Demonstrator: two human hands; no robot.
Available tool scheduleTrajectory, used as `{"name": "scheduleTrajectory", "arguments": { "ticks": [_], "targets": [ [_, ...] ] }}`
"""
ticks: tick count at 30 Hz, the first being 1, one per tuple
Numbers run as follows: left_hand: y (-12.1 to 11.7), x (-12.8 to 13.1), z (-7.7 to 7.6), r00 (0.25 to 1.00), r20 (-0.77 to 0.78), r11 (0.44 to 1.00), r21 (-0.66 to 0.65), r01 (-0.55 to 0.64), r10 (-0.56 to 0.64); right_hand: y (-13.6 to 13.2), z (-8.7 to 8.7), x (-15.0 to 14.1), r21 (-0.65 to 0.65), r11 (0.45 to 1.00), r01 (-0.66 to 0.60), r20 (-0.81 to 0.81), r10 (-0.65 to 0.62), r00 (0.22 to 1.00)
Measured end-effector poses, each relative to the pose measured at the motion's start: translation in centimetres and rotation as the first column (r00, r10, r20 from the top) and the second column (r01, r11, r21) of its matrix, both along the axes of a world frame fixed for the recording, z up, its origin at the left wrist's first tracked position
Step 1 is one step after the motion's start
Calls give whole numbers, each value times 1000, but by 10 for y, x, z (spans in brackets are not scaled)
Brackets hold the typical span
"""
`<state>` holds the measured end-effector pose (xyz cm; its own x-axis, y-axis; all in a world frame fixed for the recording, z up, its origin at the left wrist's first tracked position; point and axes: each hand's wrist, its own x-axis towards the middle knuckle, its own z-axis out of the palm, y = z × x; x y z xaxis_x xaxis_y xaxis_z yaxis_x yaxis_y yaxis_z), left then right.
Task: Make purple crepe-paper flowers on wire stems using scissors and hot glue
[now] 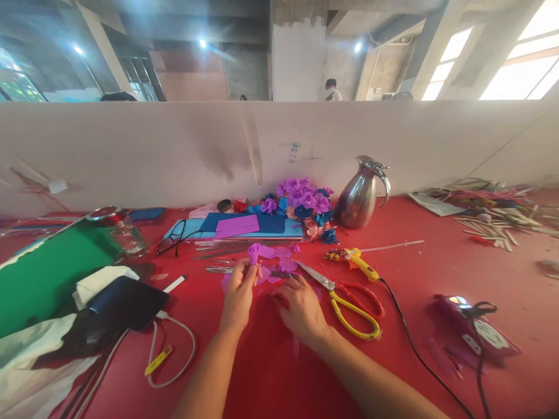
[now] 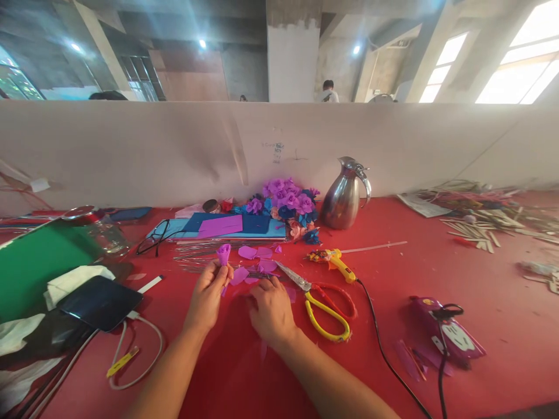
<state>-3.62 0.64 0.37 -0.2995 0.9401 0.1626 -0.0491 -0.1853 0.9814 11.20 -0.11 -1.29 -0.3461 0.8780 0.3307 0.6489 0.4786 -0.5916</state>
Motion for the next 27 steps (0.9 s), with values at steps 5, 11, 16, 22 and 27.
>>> {"name": "scheduleTrajectory", "arguments": {
  "ticks": [5, 11, 16, 22, 27],
  "targets": [
    [0, 3, 5, 1000, 15, 999, -36, 5, -5, 11, -8, -1, -297, 955, -6, -498, -150, 854],
    [0, 4, 1, 1000, -18, 993, -116, 8, -10, 17, -7, -2, -493, 822, -286, -829, -344, 440],
    [0, 5, -1, 999, -47, 979, -201, 8, -18, 16, 0, 0, -506, 801, -320, -827, -345, 444],
    [0, 9, 2, 990, 46, 962, -232, 143, -136, 14, 4, 1, -472, 823, -316, -821, -280, 497],
    [-1, 7, 4, 985, 140, 962, -240, 132, -100, 12, 7, 3, -491, 797, -351, -824, -294, 484]
  ]
}}
